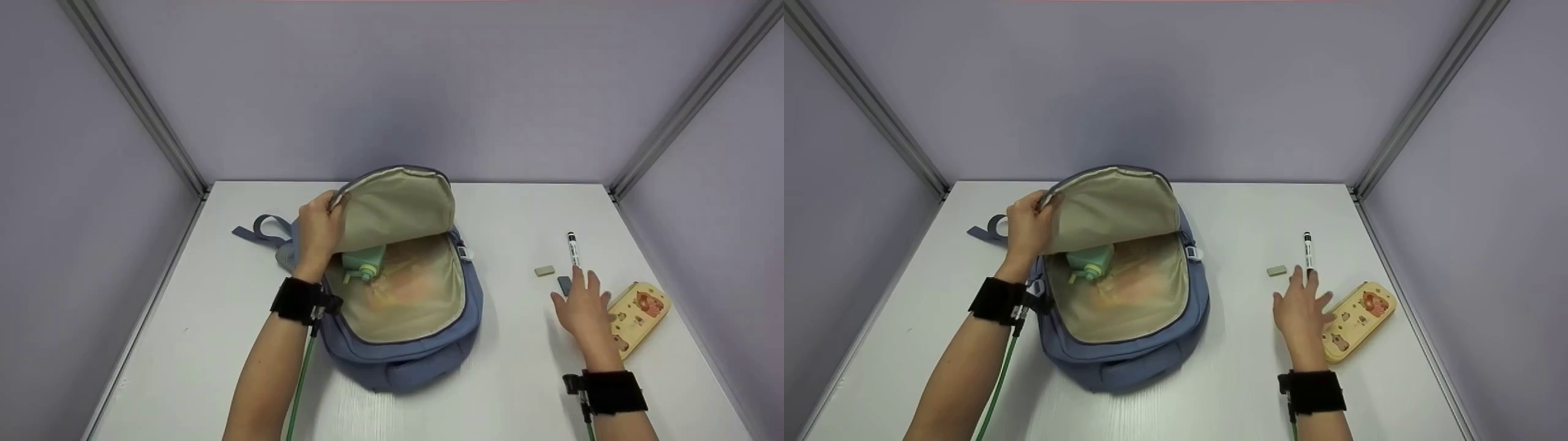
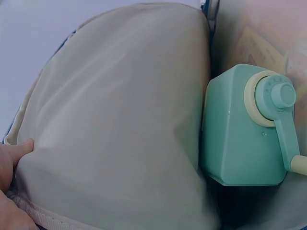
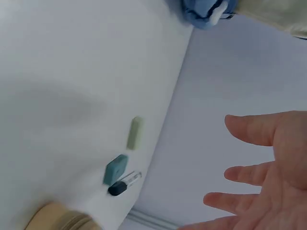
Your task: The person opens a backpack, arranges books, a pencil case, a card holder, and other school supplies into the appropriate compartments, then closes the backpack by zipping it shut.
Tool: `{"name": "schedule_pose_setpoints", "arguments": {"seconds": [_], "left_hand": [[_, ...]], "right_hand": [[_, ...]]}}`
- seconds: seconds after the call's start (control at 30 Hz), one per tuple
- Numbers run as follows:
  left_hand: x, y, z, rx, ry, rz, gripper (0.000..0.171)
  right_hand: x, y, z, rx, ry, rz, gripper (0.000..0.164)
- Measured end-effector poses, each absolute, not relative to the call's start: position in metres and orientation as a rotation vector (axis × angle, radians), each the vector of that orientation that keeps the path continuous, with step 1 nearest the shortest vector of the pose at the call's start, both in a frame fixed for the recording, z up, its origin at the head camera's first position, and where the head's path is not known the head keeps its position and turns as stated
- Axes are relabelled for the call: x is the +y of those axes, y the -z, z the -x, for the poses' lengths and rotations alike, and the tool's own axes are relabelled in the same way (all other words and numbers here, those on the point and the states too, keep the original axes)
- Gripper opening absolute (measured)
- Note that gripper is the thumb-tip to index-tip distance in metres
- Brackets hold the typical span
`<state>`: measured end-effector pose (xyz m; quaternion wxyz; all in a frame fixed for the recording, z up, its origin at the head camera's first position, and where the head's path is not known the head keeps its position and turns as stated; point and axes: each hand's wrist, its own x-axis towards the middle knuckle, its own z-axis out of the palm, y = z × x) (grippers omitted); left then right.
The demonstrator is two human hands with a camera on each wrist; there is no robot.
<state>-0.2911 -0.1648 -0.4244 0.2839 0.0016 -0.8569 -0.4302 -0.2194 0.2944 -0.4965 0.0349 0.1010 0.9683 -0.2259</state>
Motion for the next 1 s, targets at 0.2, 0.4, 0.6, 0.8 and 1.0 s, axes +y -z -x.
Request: {"name": "schedule_pose_setpoints", "arguments": {"seconds": [0.2, 0.4, 0.6, 0.8, 1.0], "left_hand": [[-0.164, 0.424, 0.289, -2.286, 1.159, 0.003, 0.034], [-0.164, 0.425, 0.288, -2.273, 1.127, 0.001, 0.036], [-0.164, 0.426, 0.289, -2.265, 1.120, 0.018, 0.035], [-0.162, 0.424, 0.288, -2.286, 1.116, 0.002, 0.033], [-0.161, 0.424, 0.288, -2.304, 1.123, 0.005, 0.037]], "right_hand": [[0.335, 0.516, 0.206, 2.850, 0.557, -0.630, 0.077], [0.358, 0.521, 0.193, 2.758, 0.558, -0.736, 0.098], [0.367, 0.521, 0.182, 2.634, 0.559, -0.717, 0.108], [0.368, 0.517, 0.181, 2.578, 0.545, -0.717, 0.102], [0.366, 0.498, 0.187, 2.642, 0.511, -0.744, 0.088]]}}
